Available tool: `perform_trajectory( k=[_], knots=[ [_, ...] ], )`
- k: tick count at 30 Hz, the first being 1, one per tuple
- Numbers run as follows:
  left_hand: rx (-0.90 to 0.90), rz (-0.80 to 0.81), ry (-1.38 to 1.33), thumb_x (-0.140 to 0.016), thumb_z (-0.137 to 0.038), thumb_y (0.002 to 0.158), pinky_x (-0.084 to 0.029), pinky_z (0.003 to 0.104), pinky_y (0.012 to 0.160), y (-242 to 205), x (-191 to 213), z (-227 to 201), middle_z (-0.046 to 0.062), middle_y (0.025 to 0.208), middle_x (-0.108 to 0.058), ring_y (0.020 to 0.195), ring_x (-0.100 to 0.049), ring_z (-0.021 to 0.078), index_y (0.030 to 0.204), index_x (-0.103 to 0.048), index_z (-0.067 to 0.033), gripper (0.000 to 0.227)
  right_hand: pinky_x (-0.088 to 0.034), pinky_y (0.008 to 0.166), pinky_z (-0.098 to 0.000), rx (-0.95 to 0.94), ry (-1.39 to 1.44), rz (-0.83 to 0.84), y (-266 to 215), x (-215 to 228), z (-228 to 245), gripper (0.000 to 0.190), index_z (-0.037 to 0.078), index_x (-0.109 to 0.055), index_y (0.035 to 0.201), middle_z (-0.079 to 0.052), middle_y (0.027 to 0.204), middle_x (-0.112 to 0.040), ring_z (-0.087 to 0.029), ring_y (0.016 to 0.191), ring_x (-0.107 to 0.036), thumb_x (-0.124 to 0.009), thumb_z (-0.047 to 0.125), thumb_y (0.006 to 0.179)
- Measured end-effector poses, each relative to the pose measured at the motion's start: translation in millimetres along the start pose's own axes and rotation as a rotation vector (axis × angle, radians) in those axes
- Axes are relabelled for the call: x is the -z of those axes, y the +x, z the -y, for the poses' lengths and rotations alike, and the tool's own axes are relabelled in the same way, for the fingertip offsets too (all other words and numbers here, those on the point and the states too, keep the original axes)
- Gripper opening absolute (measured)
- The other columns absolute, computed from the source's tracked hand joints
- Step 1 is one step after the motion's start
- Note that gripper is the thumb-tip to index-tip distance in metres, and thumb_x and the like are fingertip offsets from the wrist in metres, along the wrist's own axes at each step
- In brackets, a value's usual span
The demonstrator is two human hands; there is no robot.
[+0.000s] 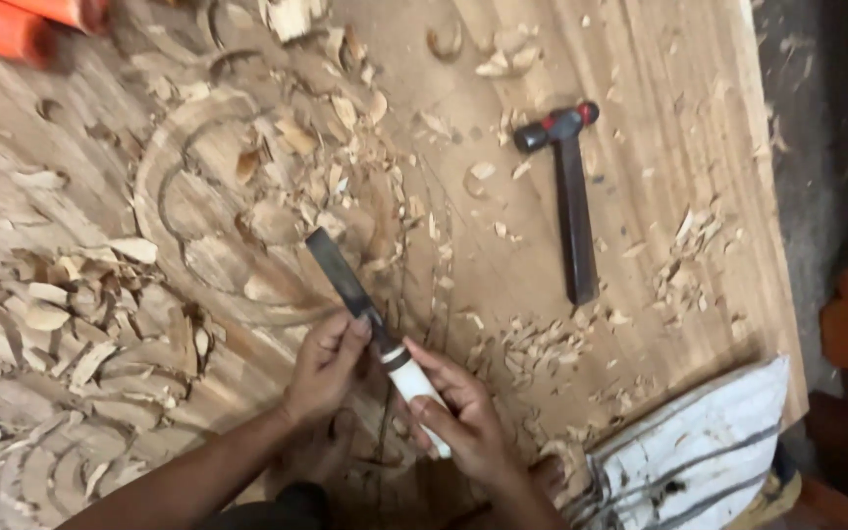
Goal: The person carves decorative patterns into a wooden panel using a chisel, clearing away loose wood shavings by hand.
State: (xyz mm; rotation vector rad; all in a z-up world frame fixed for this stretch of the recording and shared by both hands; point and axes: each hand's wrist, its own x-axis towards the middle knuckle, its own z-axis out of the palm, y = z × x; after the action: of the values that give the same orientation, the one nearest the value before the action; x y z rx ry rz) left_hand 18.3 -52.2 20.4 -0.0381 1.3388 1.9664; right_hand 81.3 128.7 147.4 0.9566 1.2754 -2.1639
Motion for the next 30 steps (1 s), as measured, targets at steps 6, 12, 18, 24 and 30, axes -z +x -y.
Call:
perform_trajectory(
  k=[6,12,18,24,30],
  knots=[
    [0.049,0.137,0.92,-0.056,-0.025,0.101,-0.046,0.026,0.038,65,0,-62,0.0,0.078,-0.065,0.043,-0.052,0.0116,0.122,-0.069,-0.0066,0.03,-0.053,0.061,-0.0243,0.328,-0.195,-0.226,15,8,-36,0.062,0.0,-0.042,0.157,-0.009,0.103,-0.069,-0.01,0.073,-0.062,-0.063,0.005,0.099],
    [0.115,0.177,1.571,-0.048,-0.032,0.11,-0.041,0.032,0.039,119,8,-140,0.003,0.054,-0.055,0.039,-0.045,0.0118,0.149,-0.053,-0.0086,0.045,-0.057,0.054,-0.0275,0.342,-0.225,-0.332,20,45,-76,0.066,0.002,-0.047,0.159,-0.012,0.094,-0.073,-0.013,0.066,-0.067,-0.069,-0.001,0.096],
    [0.493,0.146,0.917,-0.059,-0.048,0.097,-0.039,0.033,0.034,93,-4,-123,-0.009,0.072,-0.068,0.037,-0.049,0.0099,0.107,-0.078,-0.0141,0.04,-0.055,0.097,-0.0304,0.548,-0.79,-0.326,31,5,-19,0.055,0.002,-0.059,0.144,-0.016,0.131,-0.067,-0.023,0.118,-0.067,-0.068,-0.006,0.09],
    [0.389,0.111,0.638,-0.063,-0.034,0.1,-0.048,0.026,0.047,88,-5,-85,0.007,0.067,-0.076,0.05,-0.065,0.0066,0.097,-0.08,-0.0082,0.031,-0.06,0.086,-0.0283,0.457,-0.699,-0.327,34,21,-33,0.054,0.006,-0.06,0.144,-0.013,0.121,-0.069,-0.02,0.101,-0.071,-0.068,-0.004,0.092],
    [0.491,0.068,0.607,-0.06,-0.033,0.098,-0.056,0.024,0.051,92,-4,-82,-0.002,0.07,-0.076,0.054,-0.068,0.0046,0.097,-0.078,-0.0131,0.026,-0.062,0.089,-0.0291,0.604,-0.806,-0.267,40,21,-20,0.053,0.006,-0.059,0.143,-0.013,0.126,-0.069,-0.019,0.108,-0.07,-0.067,-0.004,0.092]
  ],
)
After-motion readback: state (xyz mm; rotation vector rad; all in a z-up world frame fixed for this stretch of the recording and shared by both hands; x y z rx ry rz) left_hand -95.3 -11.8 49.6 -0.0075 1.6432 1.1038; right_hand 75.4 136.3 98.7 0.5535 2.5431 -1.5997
